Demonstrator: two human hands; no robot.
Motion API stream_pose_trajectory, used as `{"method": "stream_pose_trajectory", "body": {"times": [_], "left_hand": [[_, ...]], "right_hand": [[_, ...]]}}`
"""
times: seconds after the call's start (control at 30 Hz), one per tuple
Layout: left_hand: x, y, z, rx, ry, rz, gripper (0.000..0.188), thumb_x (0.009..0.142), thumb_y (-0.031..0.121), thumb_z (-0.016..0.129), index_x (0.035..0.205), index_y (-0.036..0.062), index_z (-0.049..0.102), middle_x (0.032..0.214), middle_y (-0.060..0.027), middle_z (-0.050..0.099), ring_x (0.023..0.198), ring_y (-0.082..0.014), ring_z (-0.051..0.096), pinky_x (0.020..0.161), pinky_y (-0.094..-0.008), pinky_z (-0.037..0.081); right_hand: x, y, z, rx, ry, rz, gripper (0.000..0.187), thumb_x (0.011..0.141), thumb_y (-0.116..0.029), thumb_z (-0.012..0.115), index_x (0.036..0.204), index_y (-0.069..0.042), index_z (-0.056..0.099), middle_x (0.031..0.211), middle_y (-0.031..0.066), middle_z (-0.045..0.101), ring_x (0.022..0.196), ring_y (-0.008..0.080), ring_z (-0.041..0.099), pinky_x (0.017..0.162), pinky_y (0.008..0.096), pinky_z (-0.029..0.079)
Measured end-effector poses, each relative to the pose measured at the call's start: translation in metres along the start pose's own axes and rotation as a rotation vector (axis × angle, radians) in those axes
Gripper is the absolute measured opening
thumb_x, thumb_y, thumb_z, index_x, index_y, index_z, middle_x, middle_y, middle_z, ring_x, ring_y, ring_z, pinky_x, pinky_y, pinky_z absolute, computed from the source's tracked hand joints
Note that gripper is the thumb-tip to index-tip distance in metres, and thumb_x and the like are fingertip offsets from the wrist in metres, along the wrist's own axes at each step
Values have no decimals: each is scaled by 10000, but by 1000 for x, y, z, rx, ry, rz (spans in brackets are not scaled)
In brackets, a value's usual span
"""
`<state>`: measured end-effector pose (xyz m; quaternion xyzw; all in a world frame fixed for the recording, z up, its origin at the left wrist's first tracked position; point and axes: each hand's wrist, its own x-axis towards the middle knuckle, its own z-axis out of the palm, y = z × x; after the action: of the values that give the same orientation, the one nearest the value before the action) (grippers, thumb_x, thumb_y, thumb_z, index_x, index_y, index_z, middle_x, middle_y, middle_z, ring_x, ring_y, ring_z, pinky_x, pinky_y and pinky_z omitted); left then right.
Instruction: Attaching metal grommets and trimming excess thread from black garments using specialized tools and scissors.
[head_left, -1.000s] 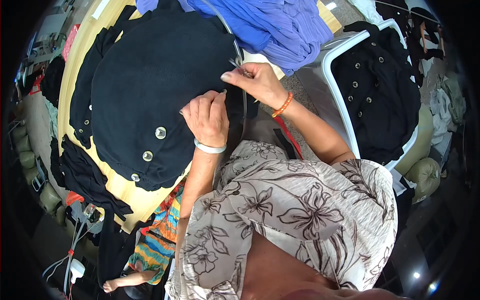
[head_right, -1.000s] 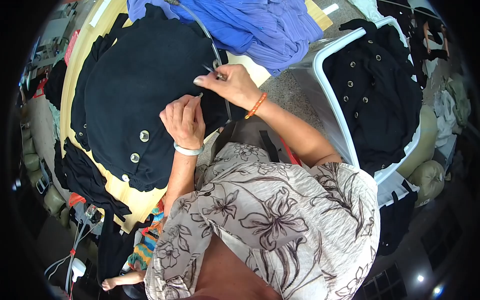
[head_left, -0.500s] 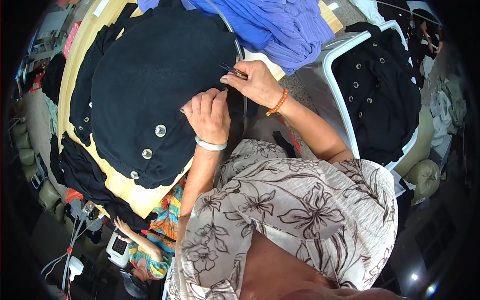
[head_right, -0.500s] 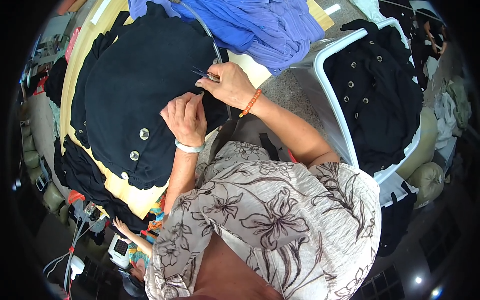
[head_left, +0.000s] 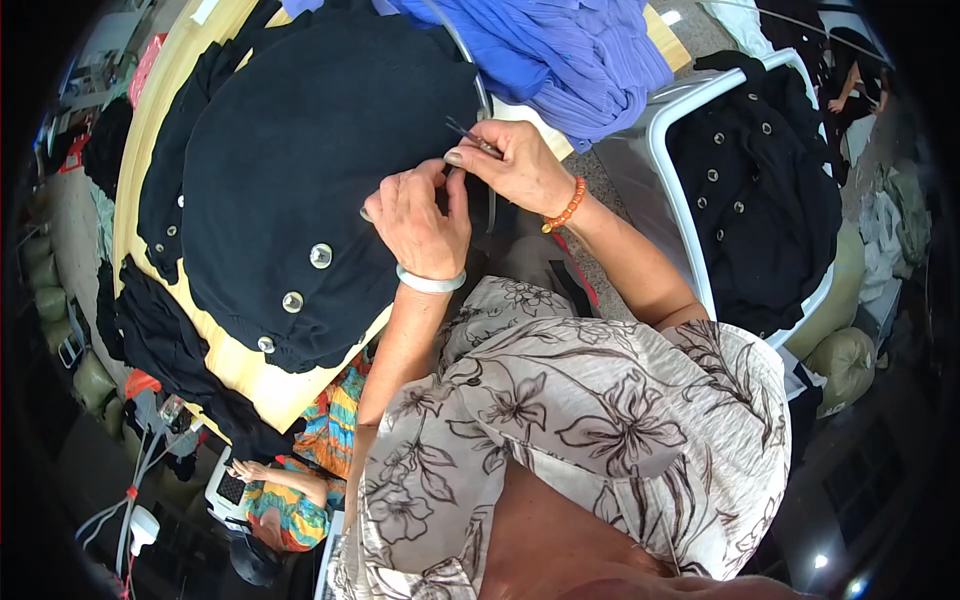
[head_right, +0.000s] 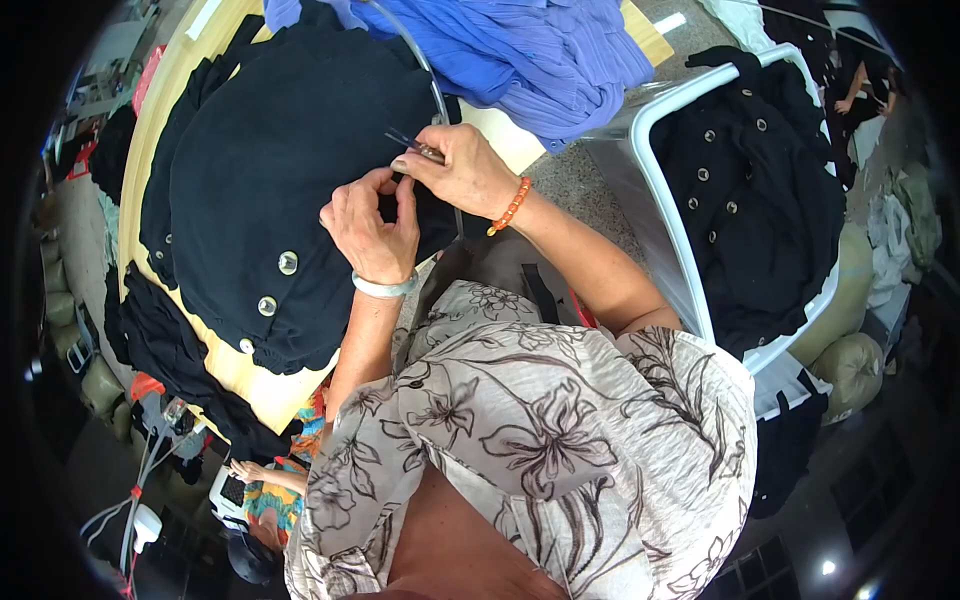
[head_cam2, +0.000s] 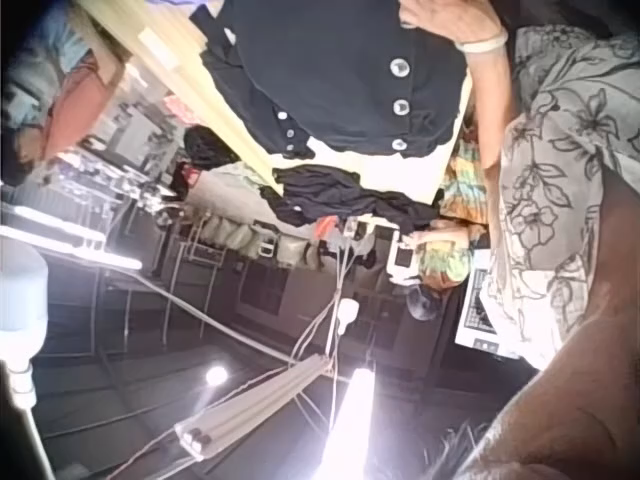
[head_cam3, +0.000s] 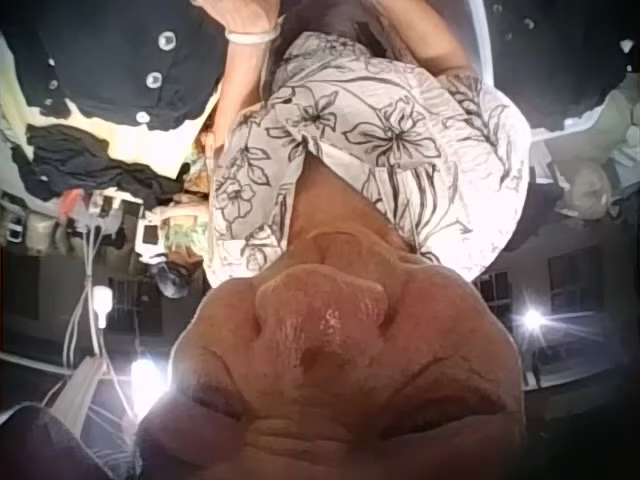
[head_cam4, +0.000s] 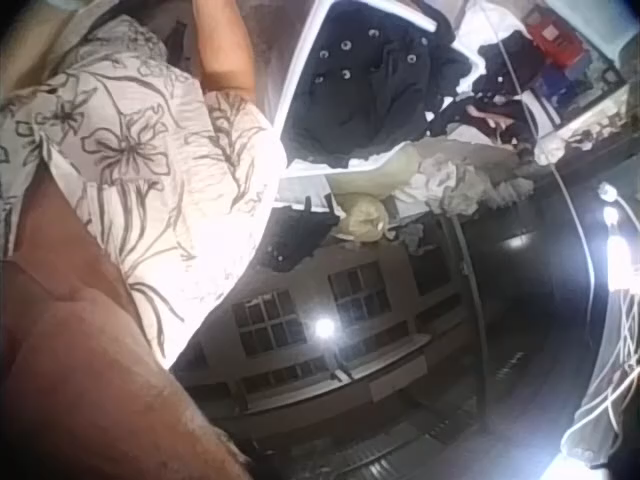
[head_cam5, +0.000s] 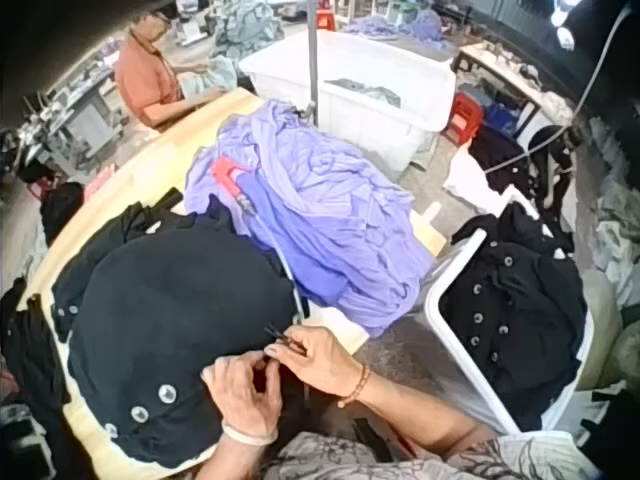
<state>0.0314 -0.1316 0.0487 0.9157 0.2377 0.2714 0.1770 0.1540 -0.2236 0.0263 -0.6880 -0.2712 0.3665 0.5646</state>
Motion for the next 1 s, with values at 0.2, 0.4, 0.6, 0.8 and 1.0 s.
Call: {"method": "stream_pose_trajectory", "body": {"times": [0.2,0.4,0.6,0.8,1.0], "left_hand": [[-1,1,0,46,-15,8,247,738,95,763,973,103,688,812,8,634,796,-192,576,756,-352,363],[0,6,-4,54,-33,25,106,772,97,730,858,106,669,841,8,650,826,-205,583,773,-364,367],[0,7,-8,-1,-74,-2,84,793,72,690,871,95,668,863,-18,647,860,-231,577,782,-380,374],[-5,1,-11,-18,-52,35,116,789,23,700,867,88,643,845,-11,653,837,-223,591,781,-368,379],[-12,-4,-6,-45,0,102,130,784,12,707,877,82,648,871,-22,662,851,-227,600,791,-367,380]], "right_hand": [[-6,-3,1,-31,-4,12,199,920,-167,700,829,6,664,648,-77,484,616,9,365,510,218,318],[-7,-2,1,46,6,-3,235,887,-183,722,803,29,667,581,-11,518,551,34,410,479,252,339],[-10,4,-11,123,-89,-85,264,932,-191,693,1088,15,640,764,-60,528,665,35,418,574,234,374],[-12,-15,-41,-439,-242,-37,383,958,-313,619,1158,12,595,746,136,597,662,210,577,628,335,460],[-5,-30,-42,-764,-425,-157,299,959,-312,573,1020,-20,564,768,189,634,763,410,624,659,495,465]]}}
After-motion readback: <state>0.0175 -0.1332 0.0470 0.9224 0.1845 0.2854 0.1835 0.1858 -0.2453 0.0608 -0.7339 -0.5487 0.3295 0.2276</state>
